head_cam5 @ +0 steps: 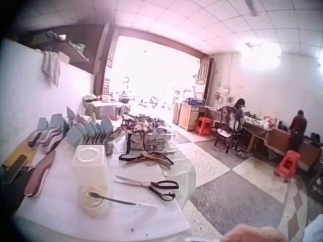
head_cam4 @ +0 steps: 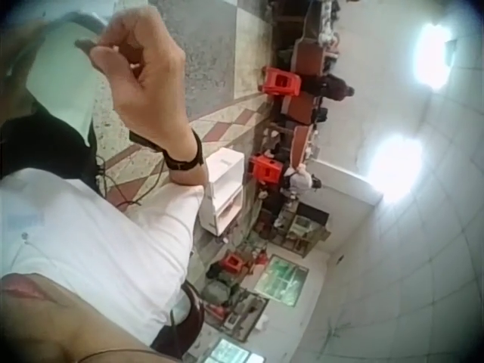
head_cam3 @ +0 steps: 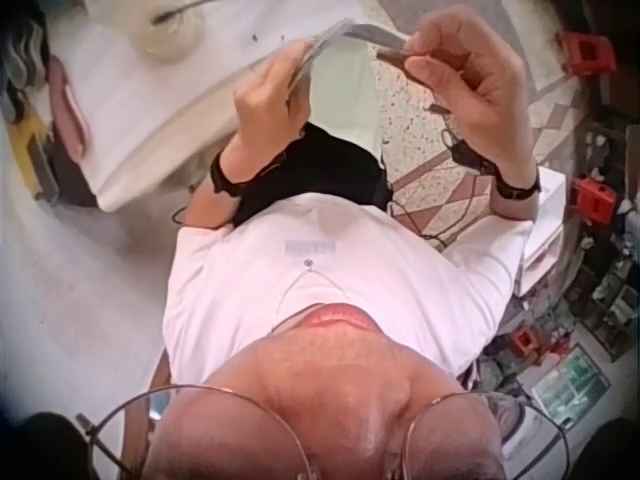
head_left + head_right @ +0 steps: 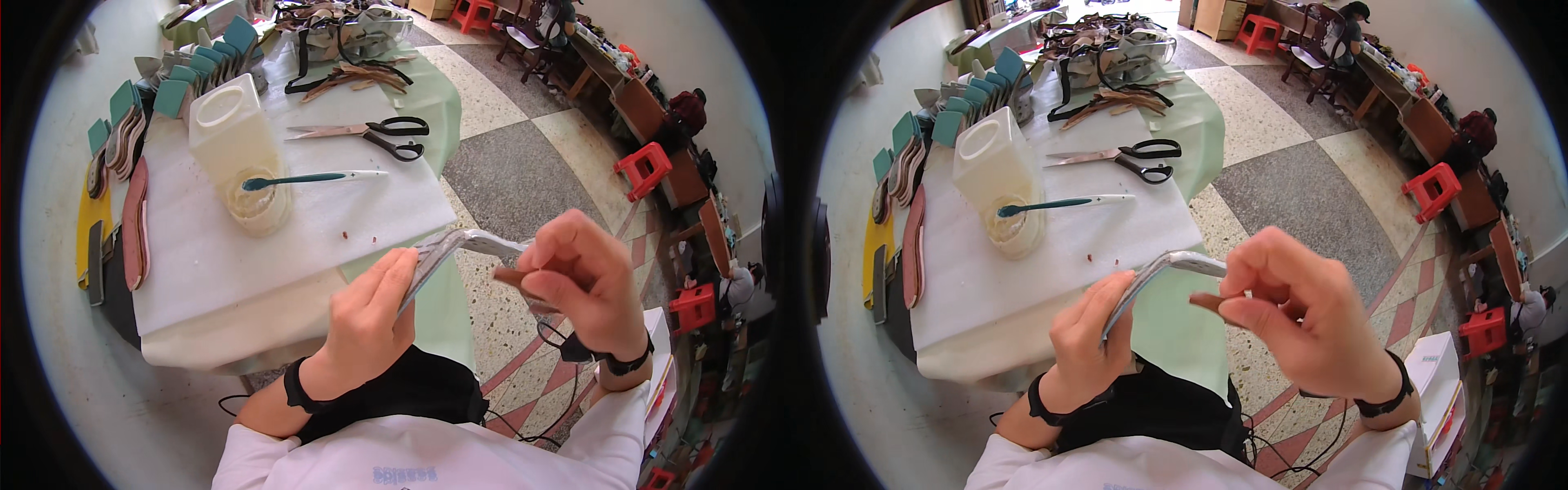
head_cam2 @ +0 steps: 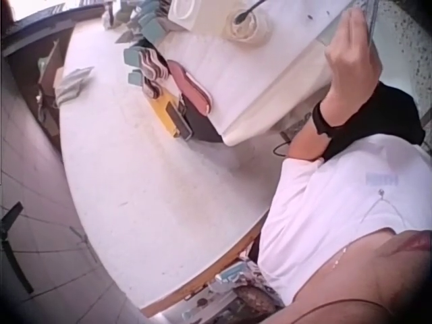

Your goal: The recorder applies glue to a shoe sole component using a brush and then attaches a strip of material.

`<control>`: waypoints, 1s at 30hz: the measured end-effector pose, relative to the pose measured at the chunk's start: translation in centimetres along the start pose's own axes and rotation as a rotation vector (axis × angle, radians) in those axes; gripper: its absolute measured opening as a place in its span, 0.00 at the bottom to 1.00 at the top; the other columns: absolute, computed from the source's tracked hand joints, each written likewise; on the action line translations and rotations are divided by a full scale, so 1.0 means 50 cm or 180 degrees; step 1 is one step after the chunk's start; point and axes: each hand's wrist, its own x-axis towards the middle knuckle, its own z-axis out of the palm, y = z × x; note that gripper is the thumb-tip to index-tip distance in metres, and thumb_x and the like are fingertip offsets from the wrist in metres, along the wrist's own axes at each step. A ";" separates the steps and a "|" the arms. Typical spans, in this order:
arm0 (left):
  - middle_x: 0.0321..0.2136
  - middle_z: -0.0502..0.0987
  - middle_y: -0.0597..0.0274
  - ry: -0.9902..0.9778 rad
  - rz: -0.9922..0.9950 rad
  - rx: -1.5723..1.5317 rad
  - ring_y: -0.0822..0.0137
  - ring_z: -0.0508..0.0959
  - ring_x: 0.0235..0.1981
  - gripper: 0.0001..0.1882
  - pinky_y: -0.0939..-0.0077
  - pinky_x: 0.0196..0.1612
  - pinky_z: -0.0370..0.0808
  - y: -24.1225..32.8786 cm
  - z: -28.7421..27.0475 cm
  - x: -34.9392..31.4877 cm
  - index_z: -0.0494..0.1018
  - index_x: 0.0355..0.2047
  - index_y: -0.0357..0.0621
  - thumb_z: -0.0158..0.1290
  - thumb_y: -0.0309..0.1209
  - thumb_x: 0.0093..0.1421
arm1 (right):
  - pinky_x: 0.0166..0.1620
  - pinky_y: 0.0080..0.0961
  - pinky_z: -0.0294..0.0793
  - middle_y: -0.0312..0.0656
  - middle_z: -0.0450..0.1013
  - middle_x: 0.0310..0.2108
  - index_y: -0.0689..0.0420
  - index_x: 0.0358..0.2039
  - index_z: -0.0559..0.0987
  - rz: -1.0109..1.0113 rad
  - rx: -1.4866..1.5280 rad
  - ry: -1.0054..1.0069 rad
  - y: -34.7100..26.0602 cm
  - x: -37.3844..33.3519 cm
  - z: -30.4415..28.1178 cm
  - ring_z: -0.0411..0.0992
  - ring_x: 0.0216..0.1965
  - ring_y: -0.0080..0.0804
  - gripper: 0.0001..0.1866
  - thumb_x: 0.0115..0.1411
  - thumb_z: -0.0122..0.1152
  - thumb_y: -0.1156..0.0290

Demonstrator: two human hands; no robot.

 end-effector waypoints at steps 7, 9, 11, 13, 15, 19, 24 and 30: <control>0.33 0.76 0.43 0.0050 -0.0055 0.0253 0.50 0.78 0.30 0.15 0.70 0.33 0.75 -0.025 -0.006 0.002 0.72 0.38 0.30 0.51 0.14 0.46 | 0.29 0.09 0.65 0.35 0.68 0.31 0.63 0.34 0.69 -0.0060 -0.0053 -0.0506 0.004 0.016 -0.028 0.69 0.30 0.14 0.10 0.51 0.54 0.87; 0.34 0.76 0.44 0.0055 0.0042 0.0263 0.50 0.78 0.29 0.19 0.69 0.30 0.75 -0.025 -0.004 0.003 0.71 0.39 0.31 0.52 0.14 0.43 | 0.29 0.10 0.66 0.38 0.66 0.30 0.64 0.34 0.69 -0.0075 -0.0581 -0.0415 -0.002 0.011 -0.029 0.69 0.31 0.15 0.12 0.47 0.51 0.89; 0.31 0.77 0.45 0.0031 -0.0167 0.0227 0.51 0.79 0.30 0.11 0.72 0.34 0.76 -0.013 -0.008 0.009 0.73 0.36 0.31 0.50 0.15 0.51 | 0.29 0.11 0.66 0.39 0.66 0.30 0.64 0.34 0.69 -0.0109 -0.0957 -0.0350 -0.008 0.006 -0.036 0.69 0.30 0.16 0.14 0.45 0.49 0.90; 0.31 0.77 0.45 0.0017 -0.0150 0.0230 0.52 0.79 0.30 0.10 0.72 0.34 0.75 -0.014 -0.010 0.009 0.73 0.36 0.31 0.51 0.16 0.51 | 0.28 0.13 0.66 0.41 0.66 0.30 0.64 0.34 0.69 -0.0145 -0.1340 -0.0279 -0.009 0.002 -0.041 0.69 0.29 0.17 0.15 0.43 0.47 0.91; 0.30 0.77 0.45 0.0005 -0.0138 0.0238 0.52 0.79 0.30 0.10 0.73 0.34 0.75 -0.020 -0.018 0.002 0.73 0.36 0.31 0.51 0.16 0.51 | 0.25 0.14 0.63 0.41 0.67 0.28 0.65 0.32 0.70 -0.0364 -0.1437 0.0054 -0.002 -0.002 -0.043 0.68 0.25 0.18 0.14 0.43 0.44 0.91; 0.31 0.76 0.45 -0.0353 -0.0293 0.0078 0.50 0.78 0.28 0.14 0.71 0.30 0.75 -0.032 -0.046 -0.011 0.72 0.37 0.31 0.51 0.15 0.47 | 0.22 0.15 0.61 0.40 0.69 0.25 0.65 0.31 0.73 -0.0495 -0.1753 0.0116 0.002 -0.004 -0.075 0.66 0.21 0.18 0.12 0.45 0.48 0.90; 0.27 0.77 0.48 -0.0827 -0.0663 -0.0178 0.56 0.77 0.23 0.10 0.75 0.26 0.73 -0.017 -0.079 -0.015 0.74 0.35 0.33 0.52 0.16 0.49 | 0.21 0.16 0.59 0.39 0.70 0.23 0.64 0.33 0.78 -0.0543 -0.1657 -0.0093 0.052 0.019 -0.102 0.62 0.18 0.19 0.08 0.52 0.57 0.83; 0.25 0.76 0.51 -0.1035 -0.0774 -0.0602 0.61 0.76 0.20 0.08 0.75 0.24 0.72 -0.002 -0.073 -0.026 0.74 0.33 0.33 0.53 0.17 0.50 | 0.23 0.19 0.61 0.39 0.70 0.25 0.63 0.36 0.79 -0.0487 -0.1395 -0.0560 0.144 0.068 -0.082 0.63 0.20 0.22 0.09 0.53 0.59 0.79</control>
